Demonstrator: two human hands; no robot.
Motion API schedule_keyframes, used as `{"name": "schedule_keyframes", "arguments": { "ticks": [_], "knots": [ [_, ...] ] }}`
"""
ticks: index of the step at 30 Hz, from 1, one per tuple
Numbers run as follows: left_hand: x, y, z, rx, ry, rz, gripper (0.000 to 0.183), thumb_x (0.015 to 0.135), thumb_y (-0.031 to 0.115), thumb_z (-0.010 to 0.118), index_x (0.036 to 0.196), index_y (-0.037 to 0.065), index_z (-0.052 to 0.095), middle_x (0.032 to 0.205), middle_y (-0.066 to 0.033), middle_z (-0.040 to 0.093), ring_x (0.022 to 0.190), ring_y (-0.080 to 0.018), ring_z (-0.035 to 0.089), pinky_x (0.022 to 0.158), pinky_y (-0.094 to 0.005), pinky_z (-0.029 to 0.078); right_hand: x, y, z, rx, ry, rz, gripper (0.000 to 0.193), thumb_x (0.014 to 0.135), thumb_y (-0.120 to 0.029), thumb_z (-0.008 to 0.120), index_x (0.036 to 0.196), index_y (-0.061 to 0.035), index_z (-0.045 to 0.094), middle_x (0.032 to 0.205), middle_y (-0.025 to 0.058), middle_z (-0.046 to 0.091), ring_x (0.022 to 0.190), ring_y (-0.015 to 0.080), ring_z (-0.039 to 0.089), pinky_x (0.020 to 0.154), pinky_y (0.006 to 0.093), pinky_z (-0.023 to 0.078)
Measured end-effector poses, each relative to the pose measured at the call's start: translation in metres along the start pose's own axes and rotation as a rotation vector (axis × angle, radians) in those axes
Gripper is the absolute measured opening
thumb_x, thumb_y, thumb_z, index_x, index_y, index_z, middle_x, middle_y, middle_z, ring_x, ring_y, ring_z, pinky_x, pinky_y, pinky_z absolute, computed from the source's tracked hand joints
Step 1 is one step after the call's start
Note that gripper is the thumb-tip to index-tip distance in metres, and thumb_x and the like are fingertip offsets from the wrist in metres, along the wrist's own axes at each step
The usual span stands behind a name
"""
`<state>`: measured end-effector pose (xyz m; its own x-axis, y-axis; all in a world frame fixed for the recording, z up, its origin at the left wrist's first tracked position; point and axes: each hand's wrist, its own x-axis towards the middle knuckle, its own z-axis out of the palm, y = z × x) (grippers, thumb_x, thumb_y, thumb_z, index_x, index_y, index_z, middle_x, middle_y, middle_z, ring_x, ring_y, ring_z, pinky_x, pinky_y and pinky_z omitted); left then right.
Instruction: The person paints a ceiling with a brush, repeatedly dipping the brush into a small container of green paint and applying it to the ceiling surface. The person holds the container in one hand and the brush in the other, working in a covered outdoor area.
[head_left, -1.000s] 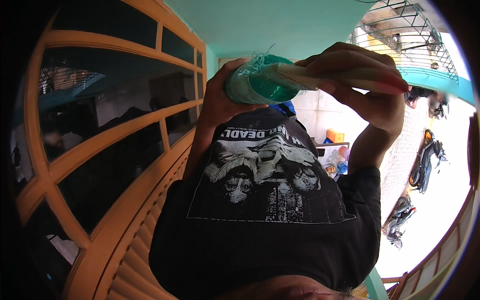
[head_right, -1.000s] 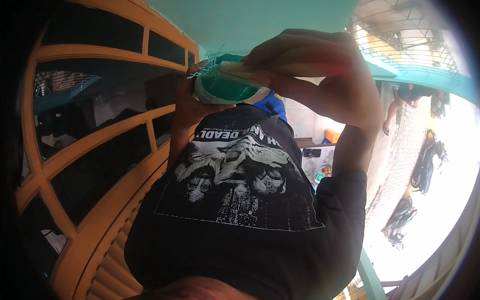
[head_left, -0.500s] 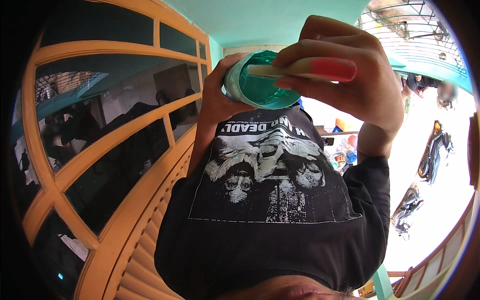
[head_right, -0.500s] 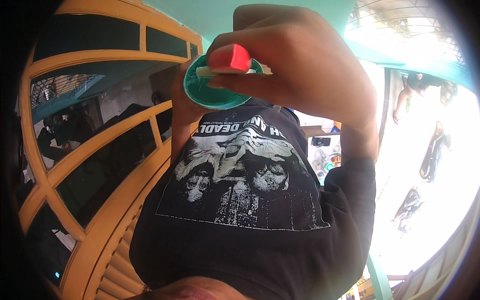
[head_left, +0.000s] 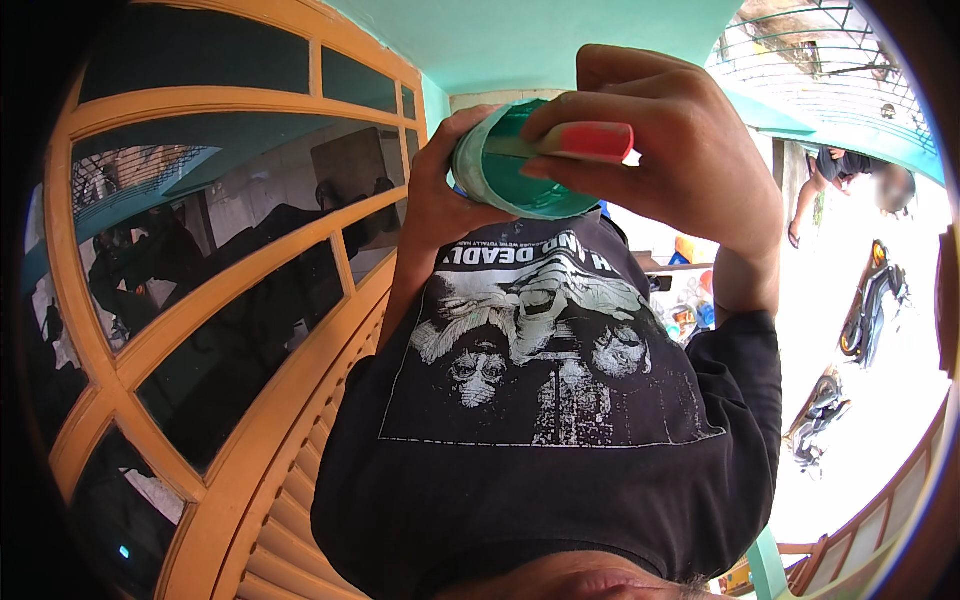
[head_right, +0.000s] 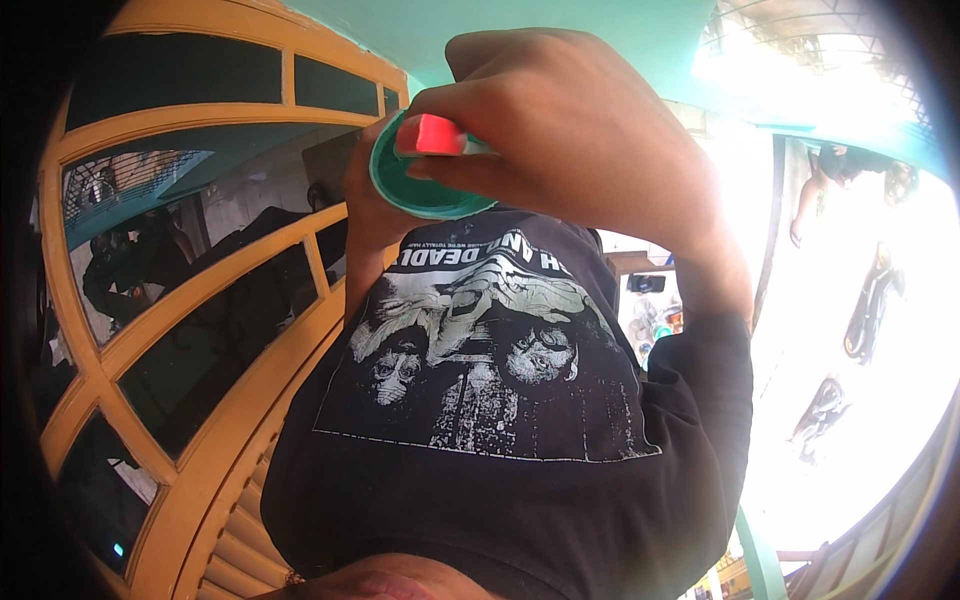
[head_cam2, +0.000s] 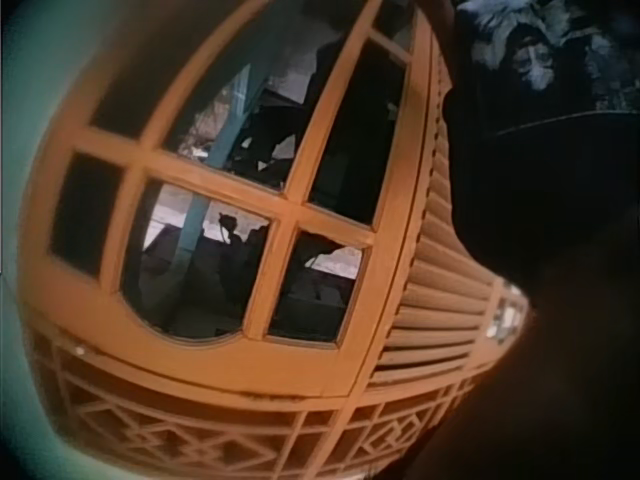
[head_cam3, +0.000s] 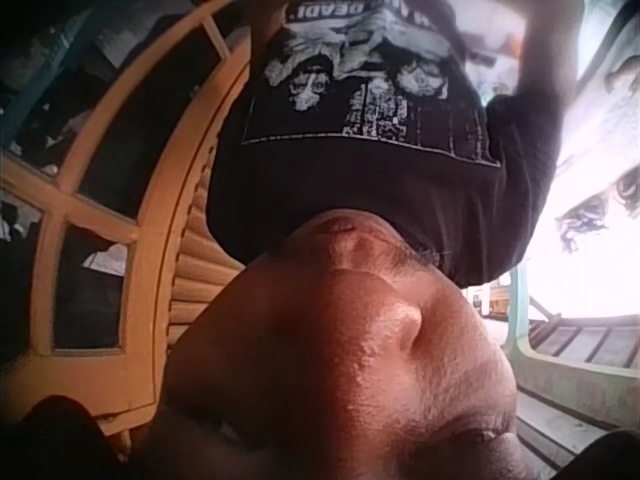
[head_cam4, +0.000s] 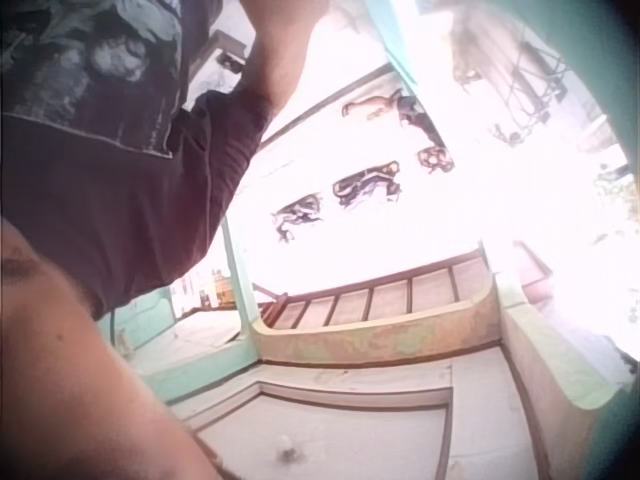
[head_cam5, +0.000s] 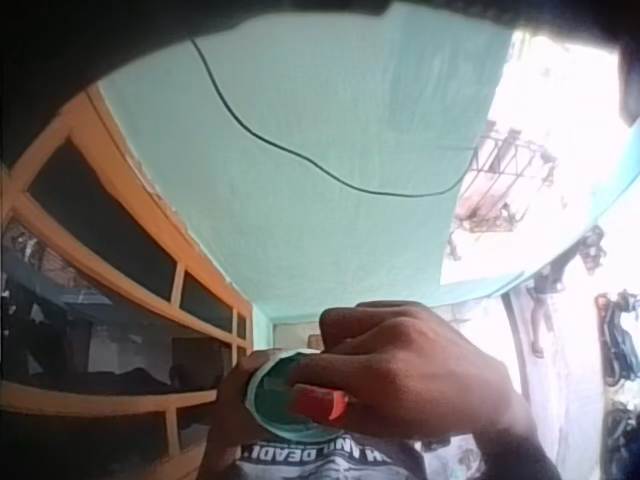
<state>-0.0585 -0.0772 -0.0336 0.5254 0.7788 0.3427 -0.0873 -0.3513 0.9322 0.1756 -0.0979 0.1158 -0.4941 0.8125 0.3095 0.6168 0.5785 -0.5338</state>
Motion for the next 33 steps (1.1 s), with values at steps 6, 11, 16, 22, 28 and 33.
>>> {"name": "schedule_keyframes", "arguments": {
  "ticks": [6, 11, 16, 22, 28, 33],
  "knots": [
    [0.000, -0.003, -0.001, -0.033, 0.016, -0.043, 0.093, 0.056, 0.019, 0.100, 0.135, 0.004, 0.054, 0.128, -0.0136, 0.065, 0.118, -0.0250, 0.064, 0.103, -0.0394, 0.051, 0.002, -0.001, -0.013, 0.071, 0.047, -0.071, 0.025, 0.073, -0.008, 0.088, 0.095, -0.0017, 0.076, 0.080, 0.0082, 0.068, 0.068, 0.0162, 0.061, 0.056, 0.0297, 0.048],
    [-0.003, -0.007, 0.001, -0.071, 0.044, -0.064, 0.093, 0.056, 0.018, 0.100, 0.136, 0.004, 0.054, 0.128, -0.0132, 0.065, 0.119, -0.0248, 0.063, 0.103, -0.0393, 0.051, 0.009, -0.002, -0.034, 0.100, 0.024, -0.252, 0.027, 0.072, -0.007, 0.088, 0.094, 0.0012, 0.076, 0.089, 0.0130, 0.074, 0.071, 0.0177, 0.063, 0.056, 0.0281, 0.048],
    [-0.004, -0.010, 0.002, 0.008, 0.060, -0.002, 0.099, 0.053, 0.016, 0.102, 0.136, 0.001, 0.049, 0.122, -0.0118, 0.066, 0.111, -0.0210, 0.066, 0.095, -0.0354, 0.056, 0.005, 0.005, -0.052, 0.091, -0.012, -0.312, 0.023, 0.074, -0.004, 0.084, 0.093, 0.0045, 0.074, 0.097, 0.0171, 0.075, 0.074, 0.0210, 0.066, 0.059, 0.0287, 0.052],
    [-0.008, -0.004, 0.003, -0.039, 0.118, -0.127, 0.095, 0.056, 0.020, 0.101, 0.136, 0.004, 0.052, 0.127, -0.0124, 0.063, 0.120, -0.0245, 0.062, 0.103, -0.0404, 0.052, -0.022, 0.007, -0.050, 0.350, 0.139, 0.011, 0.024, 0.084, 0.003, 0.076, 0.107, 0.0076, 0.070, 0.102, 0.0187, 0.074, 0.089, 0.0266, 0.073, 0.073, 0.0328, 0.060],
    [-0.008, -0.002, -0.001, -0.011, 0.148, -0.097, 0.094, 0.058, 0.022, 0.101, 0.137, 0.004, 0.052, 0.127, -0.0120, 0.064, 0.118, -0.0239, 0.064, 0.101, -0.0401, 0.053, -0.044, 0.011, -0.037, 0.380, 0.345, 0.157, 0.032, 0.089, -0.010, 0.077, 0.112, 0.0105, 0.066, 0.104, 0.0211, 0.073, 0.098, 0.0330, 0.073, 0.088, 0.0409, 0.060],
    [-0.009, -0.007, -0.003, -0.072, 0.180, -0.107, 0.095, 0.059, 0.026, 0.101, 0.137, 0.004, 0.052, 0.128, -0.0120, 0.063, 0.119, -0.0243, 0.063, 0.101, -0.0406, 0.052, -0.065, 0.031, -0.023, 0.514, 0.455, 0.267, 0.039, 0.094, -0.019, 0.073, 0.116, 0.0109, 0.062, 0.107, 0.0265, 0.070, 0.097, 0.0371, 0.071, 0.076, 0.0420, 0.060]
  ]
}}
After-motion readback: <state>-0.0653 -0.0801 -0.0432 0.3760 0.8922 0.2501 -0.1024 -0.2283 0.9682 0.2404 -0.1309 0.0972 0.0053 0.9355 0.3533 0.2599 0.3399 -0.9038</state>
